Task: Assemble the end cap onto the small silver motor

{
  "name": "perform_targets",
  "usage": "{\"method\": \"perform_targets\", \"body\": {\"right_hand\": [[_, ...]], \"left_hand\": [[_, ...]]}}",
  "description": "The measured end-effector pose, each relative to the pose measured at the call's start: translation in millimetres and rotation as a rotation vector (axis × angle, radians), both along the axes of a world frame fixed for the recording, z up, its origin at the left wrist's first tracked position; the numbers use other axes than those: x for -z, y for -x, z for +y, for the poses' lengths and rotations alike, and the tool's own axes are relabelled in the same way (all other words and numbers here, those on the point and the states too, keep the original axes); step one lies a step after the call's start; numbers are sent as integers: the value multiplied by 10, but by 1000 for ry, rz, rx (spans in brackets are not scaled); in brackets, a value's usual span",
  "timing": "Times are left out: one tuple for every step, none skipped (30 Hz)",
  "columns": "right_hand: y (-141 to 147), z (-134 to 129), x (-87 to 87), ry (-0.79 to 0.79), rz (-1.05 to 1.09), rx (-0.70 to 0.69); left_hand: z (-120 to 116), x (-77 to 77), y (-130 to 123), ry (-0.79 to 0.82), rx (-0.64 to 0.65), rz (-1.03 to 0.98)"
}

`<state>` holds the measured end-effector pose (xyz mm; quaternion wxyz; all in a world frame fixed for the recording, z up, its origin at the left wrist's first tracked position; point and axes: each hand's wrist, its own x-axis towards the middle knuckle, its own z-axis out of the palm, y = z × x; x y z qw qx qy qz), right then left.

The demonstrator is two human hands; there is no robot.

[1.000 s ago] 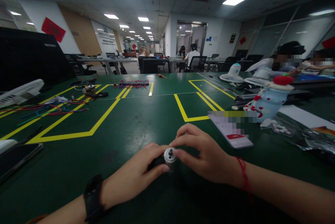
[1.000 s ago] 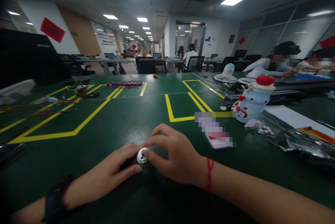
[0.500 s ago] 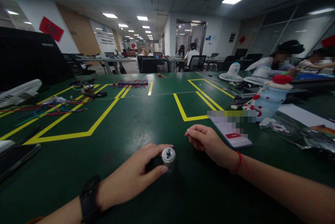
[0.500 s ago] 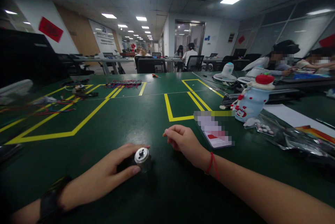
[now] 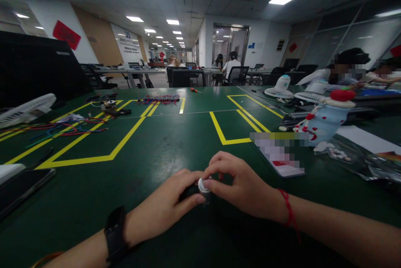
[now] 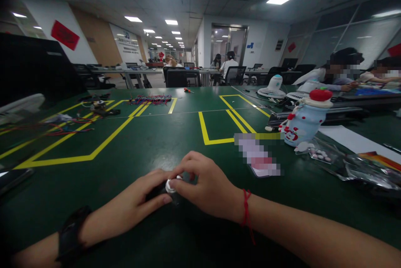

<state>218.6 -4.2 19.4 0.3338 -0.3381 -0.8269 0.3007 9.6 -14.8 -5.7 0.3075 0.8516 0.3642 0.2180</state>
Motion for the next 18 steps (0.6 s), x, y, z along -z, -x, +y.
{"method": "perform_targets", "body": {"right_hand": [[-6,8,8,23,27,3],[-23,23,15,53,68,15],[-53,42,20,88,111,28],[-94,65,22,124,145,41],[-144,88,22,153,152,46],[-201,110,23,171,126,37],[-259,130,27,176,74,18],[-315,147,36,168,4,-5],[-364,158,48,157,-68,-26],[-403,166,64,144,-133,-41],[-430,169,82,132,-185,-54],[-445,170,98,120,-228,-65],[-452,169,110,108,-267,-78],[-453,167,118,94,-297,-94],[-454,168,121,85,-316,-109],[-456,172,121,89,-318,-120],[-463,181,119,113,-296,-128],[-474,196,121,162,-253,-132]], "left_hand": [[0,1,0,-1,0,1],[0,0,-1,-2,-1,-1],[-1,-2,-1,1,-1,-3],[-2,-6,0,4,-1,-6],[-3,-11,1,7,-1,-7],[-4,-16,3,12,0,-7],[-4,-20,6,17,0,-5],[-4,-23,10,19,-1,-2],[-3,-25,13,20,-2,1],[-2,-24,16,20,-5,3],[-1,-23,18,20,-6,4],[0,-20,19,20,-6,6],[0,-17,19,22,-5,6],[0,-14,19,25,-4,7],[-1,-10,19,28,-5,8],[-2,-6,20,31,-6,10],[-3,-2,22,35,-7,13],[-4,3,25,40,-8,17]]}}
